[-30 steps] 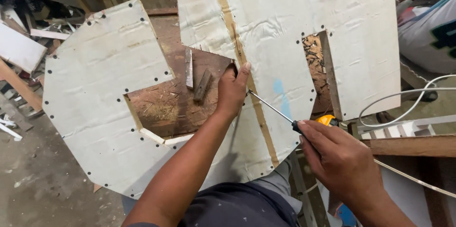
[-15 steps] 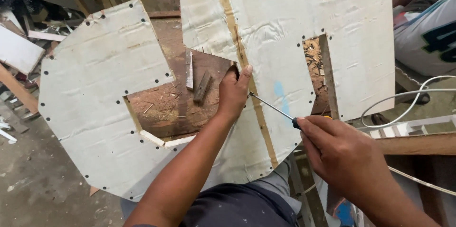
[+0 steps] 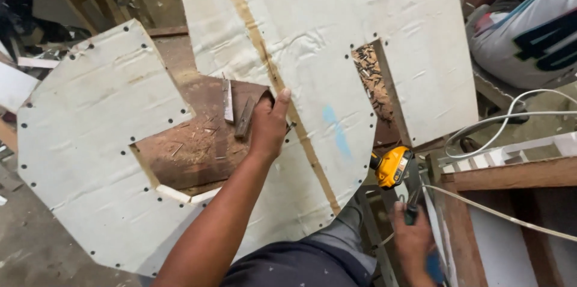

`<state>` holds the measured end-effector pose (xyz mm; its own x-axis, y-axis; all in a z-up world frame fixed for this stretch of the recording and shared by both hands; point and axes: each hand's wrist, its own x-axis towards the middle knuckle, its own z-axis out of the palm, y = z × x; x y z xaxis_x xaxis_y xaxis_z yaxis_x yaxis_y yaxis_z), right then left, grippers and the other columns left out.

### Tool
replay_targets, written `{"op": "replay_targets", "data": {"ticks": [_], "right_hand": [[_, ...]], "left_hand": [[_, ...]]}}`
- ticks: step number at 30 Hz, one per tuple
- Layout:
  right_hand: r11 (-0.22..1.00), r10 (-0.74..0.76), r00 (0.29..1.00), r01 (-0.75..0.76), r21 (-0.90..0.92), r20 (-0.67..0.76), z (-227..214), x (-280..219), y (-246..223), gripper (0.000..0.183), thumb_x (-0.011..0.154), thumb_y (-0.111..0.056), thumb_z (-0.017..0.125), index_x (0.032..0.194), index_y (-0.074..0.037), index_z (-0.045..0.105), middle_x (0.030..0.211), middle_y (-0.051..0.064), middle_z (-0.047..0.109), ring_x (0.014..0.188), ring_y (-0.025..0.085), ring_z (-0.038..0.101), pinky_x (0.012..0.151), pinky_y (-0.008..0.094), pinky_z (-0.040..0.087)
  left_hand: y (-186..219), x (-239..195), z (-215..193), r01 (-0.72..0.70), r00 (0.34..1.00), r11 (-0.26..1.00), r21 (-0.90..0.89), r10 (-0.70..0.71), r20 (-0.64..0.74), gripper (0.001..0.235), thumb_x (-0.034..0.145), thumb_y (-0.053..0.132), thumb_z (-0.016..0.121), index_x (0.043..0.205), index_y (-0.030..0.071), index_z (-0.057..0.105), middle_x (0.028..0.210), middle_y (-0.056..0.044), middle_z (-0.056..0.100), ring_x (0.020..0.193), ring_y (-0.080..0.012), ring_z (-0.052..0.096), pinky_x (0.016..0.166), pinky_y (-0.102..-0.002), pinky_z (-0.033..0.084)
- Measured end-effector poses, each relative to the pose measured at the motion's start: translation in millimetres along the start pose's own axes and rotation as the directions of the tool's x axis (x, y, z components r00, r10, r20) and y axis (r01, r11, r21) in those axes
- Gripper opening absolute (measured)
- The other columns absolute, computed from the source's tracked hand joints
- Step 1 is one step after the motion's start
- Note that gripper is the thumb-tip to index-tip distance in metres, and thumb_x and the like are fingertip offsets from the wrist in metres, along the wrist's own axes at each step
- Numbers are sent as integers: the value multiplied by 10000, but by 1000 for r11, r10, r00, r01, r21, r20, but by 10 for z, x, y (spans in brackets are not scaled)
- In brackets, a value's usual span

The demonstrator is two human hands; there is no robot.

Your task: Using a power drill and a manual screwdriver to assemble or modify large white panels on a workbench.

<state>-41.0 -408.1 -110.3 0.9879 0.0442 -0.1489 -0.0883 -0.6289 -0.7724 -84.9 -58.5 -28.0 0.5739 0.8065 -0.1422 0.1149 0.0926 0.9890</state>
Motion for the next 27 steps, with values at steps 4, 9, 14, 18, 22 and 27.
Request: {"op": "replay_targets", "data": {"ticks": [4,9,14,18,22,27], "right_hand": [[710,131,988,-150,688,81,566,189,338,431,1034,-380,508,1309,-49,488,1246,219,599,1159,381,660,1016,494,559],[424,134,990,-104,900,51,718,551,145,490,1047,-422,511,1386,-68,515,1285,146,660,1175,292,677,945,398,556],[250,74,979,-200,947,188,785,779,44,297,1088,-458,514,960,-203,597,1200,12,712,1176,238,707,1026,376,564],[473,180,972,-218,853,149,717,498,130,291,1107,-434,506,1034,-164,589,1034,46,700,758,198,639,652,340,523],[988,44,998,-37,152,-44,369,-325,279,219,1009,-270,626,1021,-61,561,697,98,531,594,218,528,641,386,452],[887,-427,903,429,169,-51,55,-625,-61,506,881,-102,615,1380,-43,556,1130,137,653,875,225,587,798,330,489]], "left_hand": [[-121,26,17,9,1000,999,-38,-9,-12,551,982,529,618,741,217,232,723,58,201,646,-96,223,618,-335,214],[-48,7,39,22,1000,996,-88,-23,-13,401,973,499,623,791,179,464,782,45,433,772,-115,428,725,-338,376],[-576,268,143,-64,998,986,-152,63,-11,457,1029,392,645,1206,-28,688,1141,-200,701,1104,-204,578,964,-526,491],[-220,148,96,-42,999,996,-75,41,-25,422,1011,465,622,850,106,471,778,-30,448,753,-130,394,704,-394,373],[-180,122,97,15,999,1000,-19,-15,-30,522,986,530,605,742,210,273,692,57,260,633,-97,273,602,-339,252],[-233,124,136,-1,1000,998,-56,0,-11,485,998,489,610,746,193,320,703,56,300,661,-100,306,621,-339,287]]}}
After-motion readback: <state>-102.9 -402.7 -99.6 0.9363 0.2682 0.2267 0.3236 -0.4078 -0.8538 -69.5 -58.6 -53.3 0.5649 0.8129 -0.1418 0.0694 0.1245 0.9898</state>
